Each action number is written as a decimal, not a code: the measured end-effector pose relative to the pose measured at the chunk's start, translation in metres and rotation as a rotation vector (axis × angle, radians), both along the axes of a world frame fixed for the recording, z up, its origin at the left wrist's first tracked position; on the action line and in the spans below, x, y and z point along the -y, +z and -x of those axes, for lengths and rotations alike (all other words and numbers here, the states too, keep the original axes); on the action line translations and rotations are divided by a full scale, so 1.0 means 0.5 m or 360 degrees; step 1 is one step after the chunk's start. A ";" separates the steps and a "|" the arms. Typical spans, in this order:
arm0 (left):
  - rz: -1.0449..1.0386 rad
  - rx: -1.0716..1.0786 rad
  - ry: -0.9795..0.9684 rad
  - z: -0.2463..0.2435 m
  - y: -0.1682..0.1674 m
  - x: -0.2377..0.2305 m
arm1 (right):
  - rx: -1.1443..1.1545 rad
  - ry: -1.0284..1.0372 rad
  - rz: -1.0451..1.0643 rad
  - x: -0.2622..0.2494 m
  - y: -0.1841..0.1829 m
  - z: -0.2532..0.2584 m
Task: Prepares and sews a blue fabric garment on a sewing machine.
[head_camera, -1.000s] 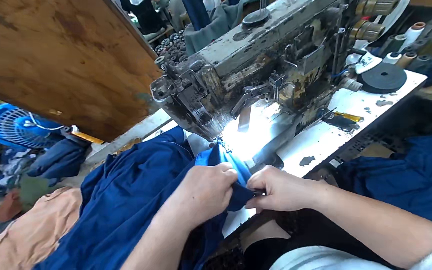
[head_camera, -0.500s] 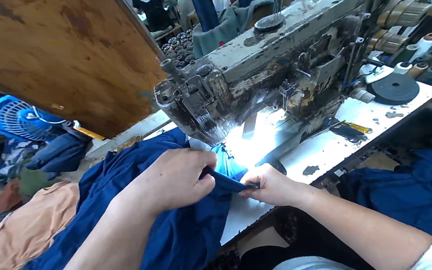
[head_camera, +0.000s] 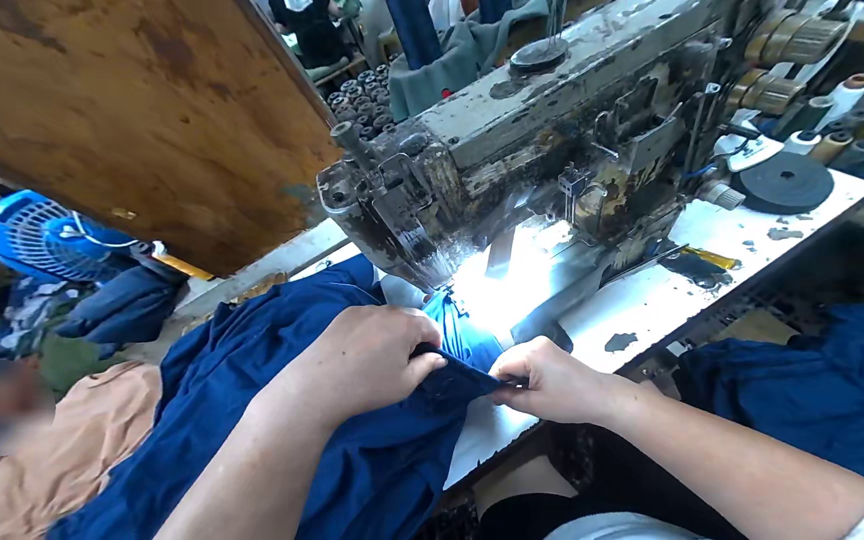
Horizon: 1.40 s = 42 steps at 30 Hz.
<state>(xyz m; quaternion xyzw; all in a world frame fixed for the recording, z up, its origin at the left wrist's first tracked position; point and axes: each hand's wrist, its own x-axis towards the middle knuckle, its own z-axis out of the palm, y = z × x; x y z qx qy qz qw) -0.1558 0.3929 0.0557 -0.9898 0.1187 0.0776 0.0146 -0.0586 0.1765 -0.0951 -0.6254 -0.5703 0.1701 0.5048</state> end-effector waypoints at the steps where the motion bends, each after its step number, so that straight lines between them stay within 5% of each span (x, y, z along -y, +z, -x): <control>1: -0.0024 0.0039 0.0004 -0.002 -0.001 -0.006 | -0.0004 -0.0001 0.0001 -0.001 0.000 -0.001; 7: -0.0067 0.0486 -0.0145 -0.009 -0.009 -0.034 | -0.0148 -0.0007 0.0008 -0.011 0.014 -0.004; 11: 0.0207 0.0656 -0.0136 0.015 -0.016 0.013 | -0.0309 -0.0006 0.0042 -0.014 0.030 -0.008; 13: 0.0362 0.0648 -0.0096 0.030 -0.047 0.040 | -0.0312 -0.0019 0.0008 -0.007 0.029 -0.006; 20: 0.0066 0.0974 0.0080 0.072 -0.192 0.085 | 0.0183 -0.0388 -0.0318 0.053 -0.009 0.038; 37: -0.0021 0.0882 0.0447 -0.032 -0.165 0.025 | 0.0036 -0.0522 -0.0227 -0.054 0.013 0.006; 42: 0.0098 0.0817 0.0413 0.014 -0.173 0.099 | 0.0086 -0.0379 -0.0571 0.083 0.050 -0.014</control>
